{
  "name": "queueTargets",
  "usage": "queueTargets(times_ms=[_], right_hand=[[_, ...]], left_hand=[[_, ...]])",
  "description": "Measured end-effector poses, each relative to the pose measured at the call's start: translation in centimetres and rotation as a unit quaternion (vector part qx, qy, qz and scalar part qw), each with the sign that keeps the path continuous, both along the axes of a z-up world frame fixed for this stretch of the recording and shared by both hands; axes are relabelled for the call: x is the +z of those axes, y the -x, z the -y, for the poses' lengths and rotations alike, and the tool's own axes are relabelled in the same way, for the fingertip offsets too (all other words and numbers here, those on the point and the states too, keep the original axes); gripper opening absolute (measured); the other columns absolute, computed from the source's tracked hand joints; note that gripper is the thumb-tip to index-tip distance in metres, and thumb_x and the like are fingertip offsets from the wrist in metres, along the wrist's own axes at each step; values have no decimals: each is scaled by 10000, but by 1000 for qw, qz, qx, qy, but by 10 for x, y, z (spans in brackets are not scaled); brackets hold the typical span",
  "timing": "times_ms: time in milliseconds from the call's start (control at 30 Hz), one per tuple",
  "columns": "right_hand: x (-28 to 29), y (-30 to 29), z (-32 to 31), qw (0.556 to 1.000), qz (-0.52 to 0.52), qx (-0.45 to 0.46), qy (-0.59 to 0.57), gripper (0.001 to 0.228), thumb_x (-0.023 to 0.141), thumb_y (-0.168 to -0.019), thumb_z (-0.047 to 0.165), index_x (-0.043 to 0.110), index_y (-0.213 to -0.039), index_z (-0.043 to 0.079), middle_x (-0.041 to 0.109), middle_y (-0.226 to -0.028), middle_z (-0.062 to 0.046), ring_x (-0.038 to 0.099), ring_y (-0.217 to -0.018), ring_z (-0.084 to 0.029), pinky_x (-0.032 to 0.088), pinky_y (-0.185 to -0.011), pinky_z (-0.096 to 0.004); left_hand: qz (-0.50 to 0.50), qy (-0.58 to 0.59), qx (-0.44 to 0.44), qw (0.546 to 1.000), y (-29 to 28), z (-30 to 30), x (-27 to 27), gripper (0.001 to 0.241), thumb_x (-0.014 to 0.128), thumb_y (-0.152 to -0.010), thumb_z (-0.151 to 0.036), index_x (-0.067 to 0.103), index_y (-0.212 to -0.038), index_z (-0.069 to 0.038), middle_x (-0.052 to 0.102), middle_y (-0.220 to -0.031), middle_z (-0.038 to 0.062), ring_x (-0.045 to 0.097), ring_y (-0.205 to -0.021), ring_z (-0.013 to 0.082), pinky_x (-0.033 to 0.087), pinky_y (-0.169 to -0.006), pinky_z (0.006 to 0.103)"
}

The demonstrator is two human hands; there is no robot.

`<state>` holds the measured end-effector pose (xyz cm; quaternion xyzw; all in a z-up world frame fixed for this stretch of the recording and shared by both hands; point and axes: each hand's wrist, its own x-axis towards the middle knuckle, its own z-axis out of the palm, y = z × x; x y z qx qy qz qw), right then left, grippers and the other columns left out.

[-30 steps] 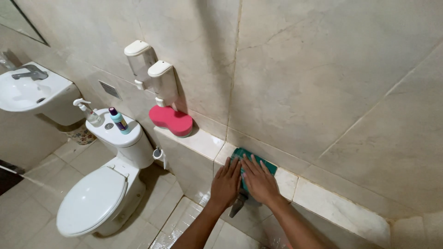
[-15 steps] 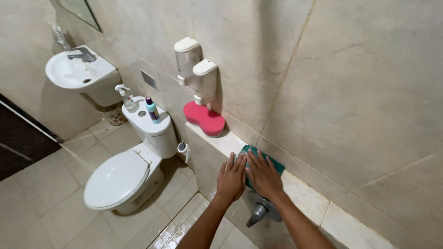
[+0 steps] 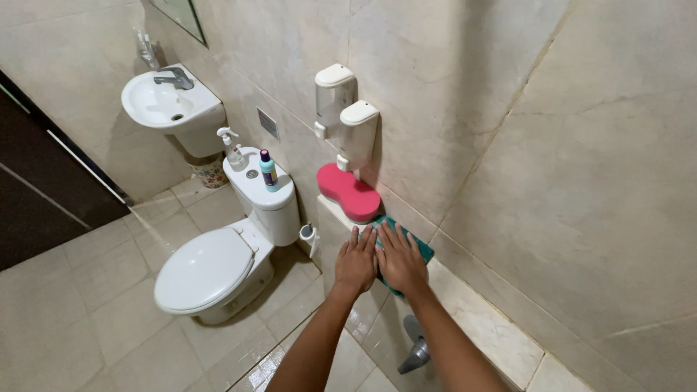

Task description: The person wipes a tiled ledge with a green cloth, then opens the toilet lid and seat. They pick up a cleaning bottle, open it, and pour the liquid into the toilet bowl before scrubbing the inside with a brush.

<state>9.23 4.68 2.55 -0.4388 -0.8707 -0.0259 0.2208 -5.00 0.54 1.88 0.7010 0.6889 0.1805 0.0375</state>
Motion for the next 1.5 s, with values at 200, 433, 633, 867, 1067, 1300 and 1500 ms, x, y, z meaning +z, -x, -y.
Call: queueTargets(times_ms=[200, 433, 633, 867, 1067, 1300, 1500], right_hand=[[0, -7, 10, 1000, -11, -9, 1, 540, 482, -1036, 371, 483, -1525, 142, 395, -1633, -59, 367, -1490, -310, 299, -1192, -485], [19, -76, 59, 995, 49, -39, 84, 584, 471, -1031, 394, 401, -1554, 141, 331, -1652, -45, 300, -1523, -275, 252, -1209, -462], [23, -162, 114, 991, 34, -44, 120, 593, 410, -1072, 419, 336, -1595, 151, 289, -1680, -15, 230, -1545, -236, 180, -1232, -423], [27, -221, 158, 990, 31, -63, 125, 564, 431, -1058, 373, 380, -1582, 168, 325, -1672, -8, 267, -1543, -240, 217, -1223, -433], [25, -215, 164, 989, 28, -84, 120, 550, 442, -1053, 353, 393, -1570, 170, 330, -1666, -18, 266, -1537, -252, 216, -1214, -446], [22, -200, 155, 983, 54, -128, 117, 557, 416, -1059, 383, 361, -1581, 195, 303, -1671, 34, 247, -1538, -232, 205, -1219, -446], [14, -198, 147, 984, 87, -119, 97, 565, 351, -1069, 405, 336, -1589, 184, 283, -1668, 21, 217, -1532, -247, 176, -1209, -459]], left_hand=[[43, -38, -27, 998, -3, -4, -20, 554, 499, -1014, -241, 446, -1529, -43, 381, -1637, 125, 281, -1510, 396, 319, -1186, 480], [58, -102, -107, 987, -60, 45, -14, 528, 506, -1011, -215, 476, -1500, -17, 433, -1590, 143, 292, -1530, 361, 284, -1200, 480], [49, -152, -207, 965, -131, 79, -31, 544, 536, -1002, -209, 478, -1467, 68, 441, -1573, 211, 327, -1527, 364, 285, -1209, 471], [75, -130, -275, 950, -176, 115, -12, 557, 540, -974, -198, 489, -1441, 103, 450, -1557, 263, 347, -1493, 390, 287, -1192, 479], [68, -149, -276, 947, -173, 119, -15, 543, 520, -1011, -216, 489, -1458, 92, 451, -1564, 250, 364, -1490, 380, 302, -1194, 484], [73, -99, -261, 957, -163, 114, -13, 526, 511, -1023, -235, 493, -1486, 13, 431, -1586, 164, 339, -1507, 345, 279, -1177, 519], [67, -128, -263, 954, -153, 111, -16, 507, 528, -1033, -217, 504, -1498, -16, 440, -1620, 116, 304, -1542, 319, 266, -1203, 525]])
